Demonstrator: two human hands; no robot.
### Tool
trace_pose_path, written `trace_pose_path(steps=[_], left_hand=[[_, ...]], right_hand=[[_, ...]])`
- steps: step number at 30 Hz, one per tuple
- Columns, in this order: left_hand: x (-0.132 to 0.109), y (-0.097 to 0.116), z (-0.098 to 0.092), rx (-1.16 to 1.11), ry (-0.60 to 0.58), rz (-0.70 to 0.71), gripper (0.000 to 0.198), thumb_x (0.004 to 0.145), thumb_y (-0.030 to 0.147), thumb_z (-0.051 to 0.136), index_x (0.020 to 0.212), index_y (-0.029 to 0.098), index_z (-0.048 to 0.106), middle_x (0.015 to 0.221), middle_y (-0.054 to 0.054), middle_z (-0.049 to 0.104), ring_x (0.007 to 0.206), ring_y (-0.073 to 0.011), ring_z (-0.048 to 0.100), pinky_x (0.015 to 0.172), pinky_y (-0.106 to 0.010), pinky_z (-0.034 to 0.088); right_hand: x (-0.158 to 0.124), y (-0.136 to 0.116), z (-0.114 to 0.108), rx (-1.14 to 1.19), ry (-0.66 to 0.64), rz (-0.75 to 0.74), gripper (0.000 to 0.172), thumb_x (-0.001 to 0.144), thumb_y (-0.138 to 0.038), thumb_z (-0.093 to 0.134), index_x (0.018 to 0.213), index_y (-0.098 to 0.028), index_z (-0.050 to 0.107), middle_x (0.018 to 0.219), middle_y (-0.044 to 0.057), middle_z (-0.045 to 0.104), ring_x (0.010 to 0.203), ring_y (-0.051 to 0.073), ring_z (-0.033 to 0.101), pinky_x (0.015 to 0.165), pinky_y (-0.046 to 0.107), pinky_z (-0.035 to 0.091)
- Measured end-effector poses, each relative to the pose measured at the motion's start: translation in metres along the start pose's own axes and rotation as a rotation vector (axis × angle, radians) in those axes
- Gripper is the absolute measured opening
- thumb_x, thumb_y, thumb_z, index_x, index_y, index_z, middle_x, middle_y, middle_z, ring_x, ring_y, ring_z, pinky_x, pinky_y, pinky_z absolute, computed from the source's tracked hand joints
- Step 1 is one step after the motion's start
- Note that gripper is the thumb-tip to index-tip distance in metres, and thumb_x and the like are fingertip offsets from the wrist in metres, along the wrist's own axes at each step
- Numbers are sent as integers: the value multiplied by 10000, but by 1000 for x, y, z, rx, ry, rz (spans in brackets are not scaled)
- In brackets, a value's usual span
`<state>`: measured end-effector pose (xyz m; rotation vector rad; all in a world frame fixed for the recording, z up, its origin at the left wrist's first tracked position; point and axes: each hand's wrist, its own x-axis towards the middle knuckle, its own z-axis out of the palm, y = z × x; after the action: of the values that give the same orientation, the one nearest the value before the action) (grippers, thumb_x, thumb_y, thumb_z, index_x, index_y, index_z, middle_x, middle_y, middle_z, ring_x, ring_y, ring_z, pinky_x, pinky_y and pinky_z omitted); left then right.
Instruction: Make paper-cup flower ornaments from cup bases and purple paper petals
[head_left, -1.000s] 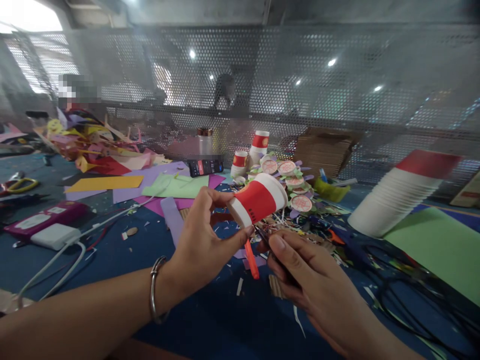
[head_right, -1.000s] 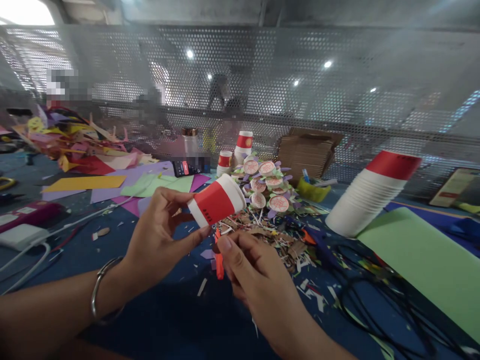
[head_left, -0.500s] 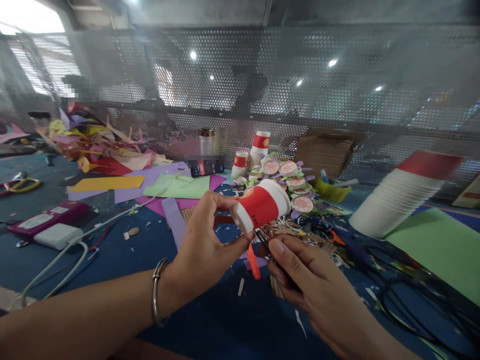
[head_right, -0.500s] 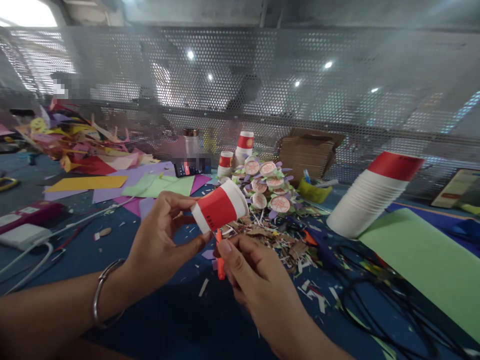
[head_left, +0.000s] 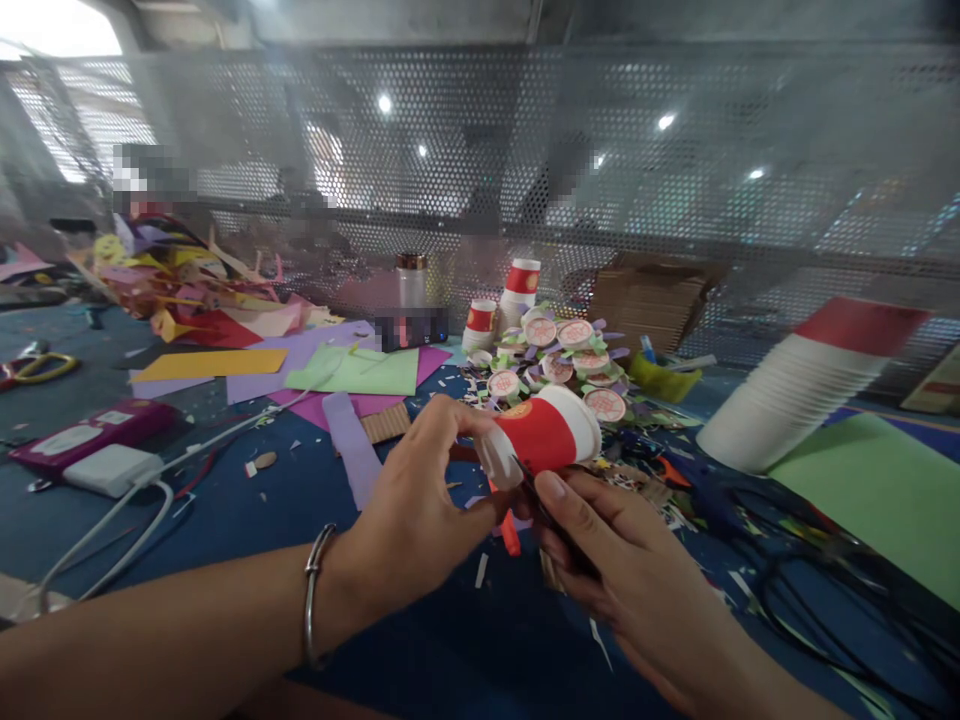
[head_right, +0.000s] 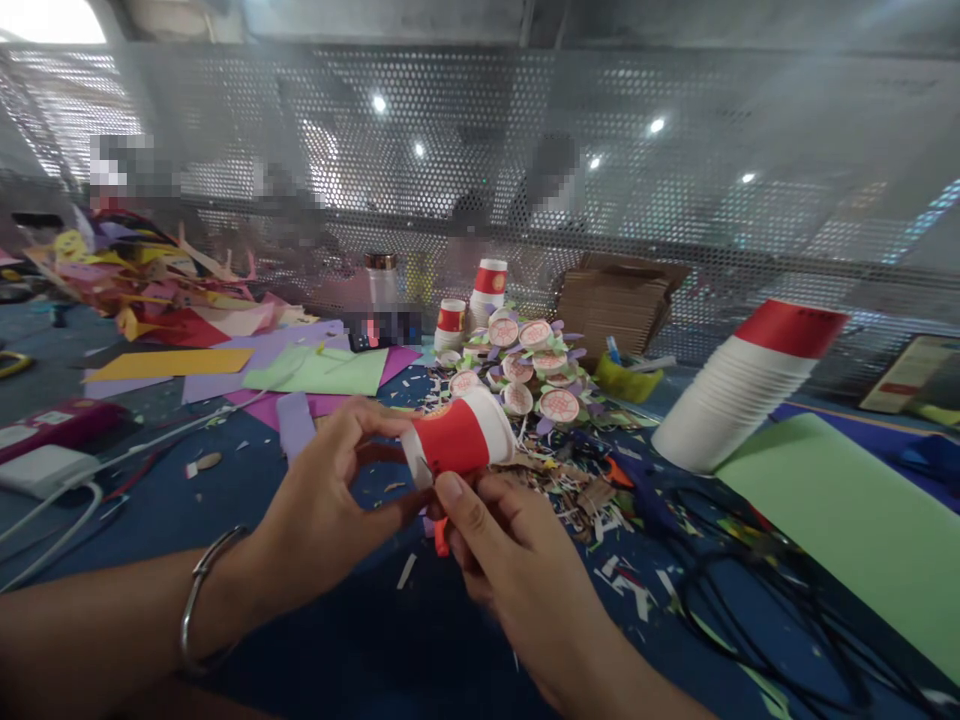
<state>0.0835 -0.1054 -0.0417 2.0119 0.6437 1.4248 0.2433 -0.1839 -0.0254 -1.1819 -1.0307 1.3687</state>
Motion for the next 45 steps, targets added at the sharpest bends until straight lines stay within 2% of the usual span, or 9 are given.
trace_pose_path(steps=[6, 8, 10, 12, 14, 18, 22, 32, 45], left_hand=[[1, 0, 3, -57, -1, -63, 381, 713, 131, 813, 959, 214, 535, 988, -17, 638, 844, -154, 684, 752, -315, 624], [2, 3, 0, -107, -60, -112, 385, 721, 136, 802, 984, 212, 531, 1044, -44, 637, 912, -179, 690, 803, -349, 626], [4, 6, -5, -253, -162, -200, 397, 758, 173, 786, 1038, 216, 508, 1077, -76, 654, 966, -207, 697, 831, -383, 624], [7, 8, -10, -417, -254, -302, 388, 805, 213, 760, 1069, 225, 476, 1060, -95, 685, 950, -218, 713, 769, -370, 629], [9, 9, -12, -480, -264, -358, 365, 820, 229, 755, 1040, 231, 464, 1008, -86, 705, 894, -208, 724, 699, -328, 621], [9, 6, -9, -433, -199, -358, 341, 814, 273, 772, 969, 227, 472, 920, -56, 706, 802, -189, 726, 662, -313, 612], [3, 5, -4, -366, -168, -354, 308, 842, 347, 750, 937, 225, 484, 904, -47, 706, 794, -198, 731, 644, -322, 606], [5, 7, -9, -67, -172, -344, 376, 808, 497, 749, 888, 209, 521, 817, -45, 697, 687, -184, 676, 557, -301, 531], [8, 8, -13, -119, -219, -348, 373, 808, 479, 755, 900, 211, 512, 824, -39, 704, 701, -190, 689, 585, -314, 546]], right_hand=[[1, -1, -1, 15, -1, -10, 431, 864, -571, 684, 753, -174, 559, 590, -79, 421, 410, 4, 225, 351, 149, 134], [0, -2, -2, 14, -11, -18, 428, 868, -573, 681, 759, -172, 578, 597, -74, 437, 412, 5, 229, 350, 147, 144], [0, -3, -3, 23, 1, -20, 419, 865, -572, 686, 779, -169, 605, 595, -71, 443, 420, 8, 234, 352, 144, 146], [-1, -3, -4, 41, 21, -19, 412, 850, -563, 709, 784, -167, 619, 587, -70, 443, 429, 12, 249, 359, 141, 152], [0, -3, -4, 52, 22, -23, 403, 845, -553, 720, 782, -166, 625, 581, -69, 446, 432, 14, 256, 364, 142, 158], [1, -1, -5, 39, 7, -36, 425, 857, -568, 698, 746, -167, 609, 578, -67, 457, 414, 12, 237, 357, 155, 146], [1, 1, -5, 37, 35, -31, 447, 846, -578, 705, 726, -166, 580, 579, -69, 445, 427, 14, 234, 369, 158, 149], [4, -1, -3, 84, 34, -15, 438, 830, -539, 741, 706, -171, 538, 555, -81, 422, 407, -4, 212, 360, 132, 161], [2, 0, -1, 64, 66, -15, 453, 823, -528, 754, 695, -177, 498, 565, -81, 386, 456, 18, 210, 382, 122, 190]])
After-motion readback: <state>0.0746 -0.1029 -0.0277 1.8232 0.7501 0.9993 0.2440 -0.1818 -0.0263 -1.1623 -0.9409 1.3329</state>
